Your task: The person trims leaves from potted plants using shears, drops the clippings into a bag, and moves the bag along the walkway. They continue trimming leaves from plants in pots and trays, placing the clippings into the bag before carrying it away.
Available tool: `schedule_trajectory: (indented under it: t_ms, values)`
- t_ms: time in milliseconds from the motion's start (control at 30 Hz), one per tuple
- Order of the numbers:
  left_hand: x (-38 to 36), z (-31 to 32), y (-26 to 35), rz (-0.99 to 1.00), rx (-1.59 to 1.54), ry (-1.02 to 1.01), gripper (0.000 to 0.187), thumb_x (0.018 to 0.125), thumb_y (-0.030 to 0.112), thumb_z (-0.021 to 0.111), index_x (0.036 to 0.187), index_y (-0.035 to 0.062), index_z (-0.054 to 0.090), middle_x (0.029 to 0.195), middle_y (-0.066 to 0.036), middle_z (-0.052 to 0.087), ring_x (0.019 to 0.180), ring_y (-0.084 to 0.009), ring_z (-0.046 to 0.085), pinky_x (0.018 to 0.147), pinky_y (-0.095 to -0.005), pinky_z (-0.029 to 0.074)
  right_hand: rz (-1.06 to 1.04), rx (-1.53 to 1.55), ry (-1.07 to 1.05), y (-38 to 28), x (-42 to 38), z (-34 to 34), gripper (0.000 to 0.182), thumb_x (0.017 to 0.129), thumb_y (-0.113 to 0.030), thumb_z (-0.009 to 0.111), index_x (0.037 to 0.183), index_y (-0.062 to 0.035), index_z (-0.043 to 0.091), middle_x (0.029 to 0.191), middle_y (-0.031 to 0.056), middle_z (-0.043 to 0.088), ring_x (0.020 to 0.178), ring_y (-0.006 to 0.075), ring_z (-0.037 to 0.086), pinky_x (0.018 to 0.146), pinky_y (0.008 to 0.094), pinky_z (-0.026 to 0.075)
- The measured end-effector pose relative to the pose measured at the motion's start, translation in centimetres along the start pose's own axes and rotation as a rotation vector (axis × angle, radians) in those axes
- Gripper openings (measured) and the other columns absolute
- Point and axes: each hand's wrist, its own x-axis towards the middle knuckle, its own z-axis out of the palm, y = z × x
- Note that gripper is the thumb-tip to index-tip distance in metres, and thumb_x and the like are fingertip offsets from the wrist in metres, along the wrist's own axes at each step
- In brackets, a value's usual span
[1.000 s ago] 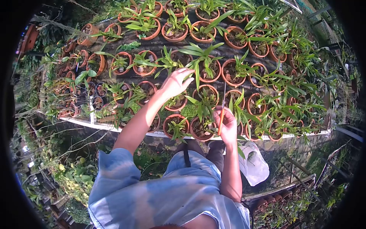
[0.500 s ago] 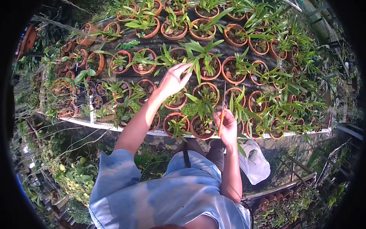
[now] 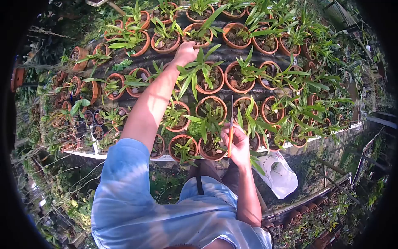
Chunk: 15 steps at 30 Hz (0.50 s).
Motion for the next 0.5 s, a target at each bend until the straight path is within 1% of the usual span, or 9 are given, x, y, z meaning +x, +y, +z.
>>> schedule_trajectory:
  t_ms: [67, 100, 133, 200, 267, 333, 400, 467, 500]
  values:
    - [1.1, 1.8, -1.1, -0.029, -0.096, 0.036, 0.034, 0.09, 0.031, 0.068, 0.118, 0.0114, 0.07, 0.119, -0.016, 0.069, 0.116, -0.0361, 0.063, 0.1, -0.0434, 0.05, 0.043, 0.049, 0.02, -0.1, -0.5, -0.5, 0.012, 0.092, -0.001, 0.07, 0.103, -0.0001, 0.067, 0.12, 0.0034, 0.06, 0.094, 0.0084, 0.06, 0.081, 0.0245, 0.05]
    - [1.0, 2.2, -1.2, -0.053, -0.195, 0.115, 0.033, 0.089, 0.033, 0.07, 0.114, 0.0118, 0.072, 0.115, -0.014, 0.071, 0.111, -0.034, 0.065, 0.096, -0.0429, 0.052, 0.066, 0.074, 0.034, -0.2, -0.7, -0.8, 0.01, 0.092, -0.002, 0.071, 0.101, -0.0021, 0.068, 0.119, 0.005, 0.062, 0.103, 0.0119, 0.061, 0.091, 0.0276, 0.049]
    - [0.9, 2.5, -1.2, -0.078, -0.294, 0.195, 0.032, 0.088, 0.035, 0.071, 0.111, 0.0121, 0.073, 0.111, -0.011, 0.073, 0.106, -0.0319, 0.068, 0.093, -0.0424, 0.053, 0.054, 0.066, 0.042, -0.2, -0.8, -1.1, 0.01, 0.092, -0.001, 0.07, 0.101, -0.0018, 0.068, 0.119, 0.0049, 0.061, 0.101, 0.0111, 0.061, 0.088, 0.0274, 0.05]
    - [1.5, 2.8, -1.2, -0.127, -0.244, 0.25, 0.032, 0.086, 0.036, 0.074, 0.108, 0.0131, 0.075, 0.107, -0.007, 0.075, 0.103, -0.0283, 0.069, 0.09, -0.0407, 0.054, 0.029, 0.051, 0.058, -0.1, -0.9, -1.5, 0.011, 0.092, 0.0, 0.069, 0.102, -0.0011, 0.066, 0.121, 0.0048, 0.058, 0.095, 0.0095, 0.061, 0.083, 0.0269, 0.052]
    - [2.3, 3.0, -1.4, -0.108, -0.151, 0.252, 0.03, 0.084, 0.04, 0.074, 0.105, 0.0187, 0.077, 0.103, -0.003, 0.075, 0.099, -0.0263, 0.07, 0.089, -0.0389, 0.055, 0.033, 0.028, 0.068, -0.4, -0.9, -1.8, 0.012, 0.09, 0.001, 0.07, 0.101, -0.0016, 0.066, 0.122, 0.0056, 0.058, 0.097, 0.0112, 0.062, 0.084, 0.0286, 0.053]
    - [2.3, 1.7, -0.2, -0.284, -0.22, 0.16, 0.021, 0.083, 0.037, 0.073, 0.097, 0.0227, 0.079, 0.103, -0.001, 0.075, 0.098, -0.0262, 0.07, 0.087, -0.0387, 0.055, 0.033, 0.051, 0.07, -0.3, -1.0, -2.2, 0.013, 0.09, 0.001, 0.071, 0.101, -0.0019, 0.066, 0.122, 0.006, 0.058, 0.098, 0.0121, 0.062, 0.086, 0.0291, 0.053]
    - [2.8, 2.0, -0.7, -0.244, -0.166, 0.246, 0.013, 0.081, 0.03, 0.071, 0.089, 0.0256, 0.079, 0.104, -0.001, 0.075, 0.098, -0.0253, 0.07, 0.086, -0.0381, 0.055, 0.008, 0.04, 0.085, -0.2, -1.2, -2.3, 0.013, 0.089, 0.0, 0.072, 0.101, -0.0022, 0.067, 0.123, 0.006, 0.059, 0.1, 0.0128, 0.063, 0.087, 0.0296, 0.053]
    - [2.9, 1.7, -0.9, -0.218, -0.143, 0.234, 0.013, 0.081, 0.032, 0.072, 0.089, 0.0247, 0.079, 0.102, 0.0, 0.075, 0.097, -0.024, 0.071, 0.086, -0.0374, 0.056, 0.003, 0.026, 0.091, -0.1, -1.2, -2.6, 0.013, 0.089, 0.0, 0.072, 0.1, -0.0025, 0.067, 0.123, 0.006, 0.059, 0.101, 0.0132, 0.063, 0.088, 0.0299, 0.053]
    - [5.0, 3.8, -3.5, -0.162, -0.267, 0.266, 0.016, 0.082, 0.034, 0.073, 0.089, 0.0206, 0.079, 0.097, -0.001, 0.076, 0.093, -0.0215, 0.072, 0.084, -0.0359, 0.056, 0.013, 0.019, 0.089, -0.1, -1.3, -2.8, 0.013, 0.089, -0.001, 0.073, 0.1, -0.0026, 0.067, 0.122, 0.006, 0.059, 0.102, 0.0132, 0.063, 0.089, 0.03, 0.053]
